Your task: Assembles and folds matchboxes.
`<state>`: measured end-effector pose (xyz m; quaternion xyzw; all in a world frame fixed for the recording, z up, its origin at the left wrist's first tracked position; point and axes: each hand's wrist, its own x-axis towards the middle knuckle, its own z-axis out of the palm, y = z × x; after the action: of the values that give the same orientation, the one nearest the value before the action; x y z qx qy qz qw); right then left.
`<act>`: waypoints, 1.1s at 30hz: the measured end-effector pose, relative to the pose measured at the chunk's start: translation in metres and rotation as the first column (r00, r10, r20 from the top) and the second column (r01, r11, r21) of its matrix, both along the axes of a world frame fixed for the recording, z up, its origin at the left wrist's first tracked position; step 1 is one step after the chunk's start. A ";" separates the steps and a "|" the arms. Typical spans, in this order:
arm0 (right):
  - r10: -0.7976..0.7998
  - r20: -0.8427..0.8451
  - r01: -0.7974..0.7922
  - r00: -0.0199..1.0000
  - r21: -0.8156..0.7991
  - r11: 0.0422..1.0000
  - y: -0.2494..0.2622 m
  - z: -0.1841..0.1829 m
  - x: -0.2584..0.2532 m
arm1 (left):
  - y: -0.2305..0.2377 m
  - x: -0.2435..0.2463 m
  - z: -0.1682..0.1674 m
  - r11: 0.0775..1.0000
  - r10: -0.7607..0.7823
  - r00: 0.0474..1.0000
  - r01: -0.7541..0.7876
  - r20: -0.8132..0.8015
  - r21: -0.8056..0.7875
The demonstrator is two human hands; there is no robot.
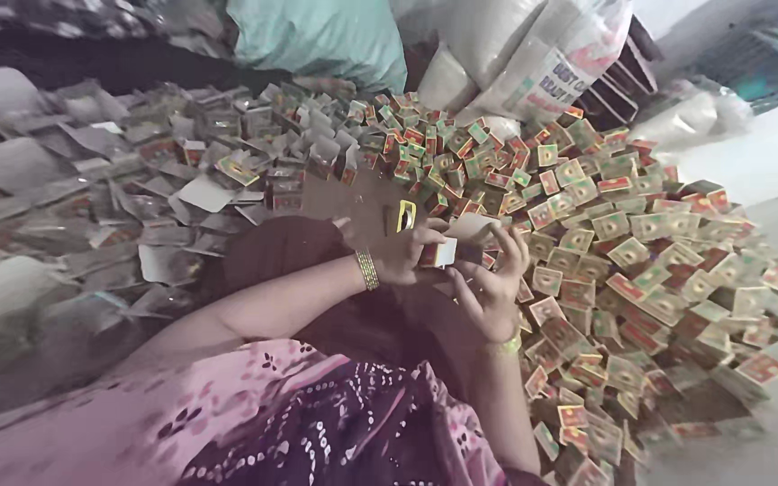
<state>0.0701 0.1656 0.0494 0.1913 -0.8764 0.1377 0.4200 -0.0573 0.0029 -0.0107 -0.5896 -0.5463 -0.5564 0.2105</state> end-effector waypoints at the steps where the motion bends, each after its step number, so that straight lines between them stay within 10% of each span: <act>1: 0.005 -0.011 -0.005 1.000 0.001 1.000 0.000 -0.002 -0.007 | 0.001 -0.005 0.002 1.000 0.023 1.000 -0.024 -0.011 -0.008; 7: 0.088 -0.077 -0.102 0.993 -0.213 0.972 0.009 0.008 -0.057 | 0.015 -0.033 0.015 0.992 0.129 0.988 -0.130 0.080 0.000; 13: 0.308 -0.143 -0.272 0.940 -0.862 0.428 0.022 0.021 -0.087 | 0.033 -0.062 0.024 1.000 0.030 0.954 -0.031 0.299 -0.002; 22: 0.638 0.082 0.135 0.766 -0.990 -0.035 0.045 -0.057 -0.121 | 0.037 -0.089 -0.027 0.949 -0.003 0.769 0.204 0.639 -0.241; 27: 0.514 0.106 0.056 0.851 -0.992 0.111 0.055 -0.090 -0.136 | 0.046 -0.104 -0.053 0.927 -0.027 0.712 0.280 0.701 -0.249; 33: 0.416 0.134 -0.147 0.900 -0.804 0.576 0.078 -0.108 -0.141 | 0.053 -0.117 -0.063 0.922 0.091 0.662 0.227 0.744 -0.315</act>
<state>-0.0709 0.2435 -0.0582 0.1054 -0.7412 0.5958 0.2906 -0.1746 0.0557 -0.0736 -0.3590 -0.6582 -0.6390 -0.1722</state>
